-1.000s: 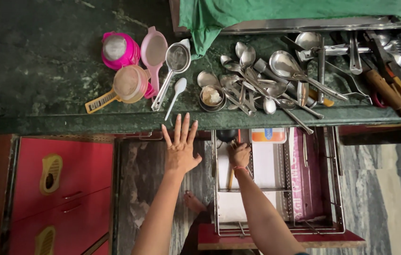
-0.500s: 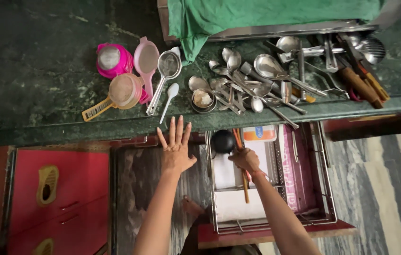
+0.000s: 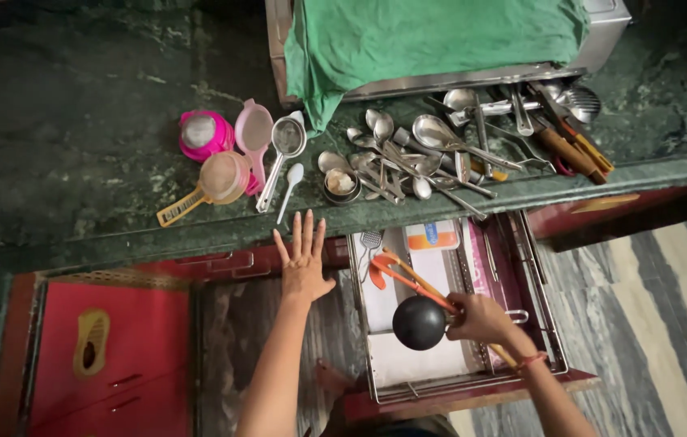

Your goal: Organizing and cleaning a kitchen utensil drawer by removing and rearranging items and wiping the base.

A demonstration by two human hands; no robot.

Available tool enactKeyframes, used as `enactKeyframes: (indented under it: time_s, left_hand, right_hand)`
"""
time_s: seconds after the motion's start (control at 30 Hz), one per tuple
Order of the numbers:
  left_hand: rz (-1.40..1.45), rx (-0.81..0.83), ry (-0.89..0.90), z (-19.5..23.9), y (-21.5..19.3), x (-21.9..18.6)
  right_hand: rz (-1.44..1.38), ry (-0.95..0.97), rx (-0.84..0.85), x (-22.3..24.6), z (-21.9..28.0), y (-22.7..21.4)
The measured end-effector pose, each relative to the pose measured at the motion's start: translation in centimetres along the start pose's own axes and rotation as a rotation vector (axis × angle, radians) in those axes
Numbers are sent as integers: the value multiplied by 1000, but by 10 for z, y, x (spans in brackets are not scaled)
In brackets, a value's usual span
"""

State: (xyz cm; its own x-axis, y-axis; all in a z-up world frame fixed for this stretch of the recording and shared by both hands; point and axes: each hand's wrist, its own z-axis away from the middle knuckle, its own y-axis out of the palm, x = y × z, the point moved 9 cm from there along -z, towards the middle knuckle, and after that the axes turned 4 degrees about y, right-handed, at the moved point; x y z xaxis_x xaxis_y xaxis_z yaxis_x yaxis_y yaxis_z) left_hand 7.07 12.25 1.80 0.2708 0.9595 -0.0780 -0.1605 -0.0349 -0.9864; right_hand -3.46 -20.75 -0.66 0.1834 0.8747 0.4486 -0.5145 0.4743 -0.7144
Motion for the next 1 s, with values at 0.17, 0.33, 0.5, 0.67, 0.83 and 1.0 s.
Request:
enactKeyframes:
  time_s: [0.17, 0.33, 0.5, 0.67, 0.83, 1.0]
  left_hand:
    - [22, -7, -8, 0, -6, 0]
    - [77, -14, -2, 1, -1, 2]
    - [94, -173, 32, -1, 2, 2]
    - [60, -6, -9, -1, 1, 2]
    - [72, 34, -28, 1, -4, 1]
    - [148, -203, 7, 13, -24, -8]
  right_hand:
    - [58, -71, -176, 67, -14, -81]
    - [30, -172, -389, 123, -64, -147]
    - [243, -208, -596, 147, -134, -182]
    - [270, -163, -555, 162, -171, -176]
    - [213, -302, -691, 177, -155, -171]
    - [204, -614, -874, 208, -87, -171]
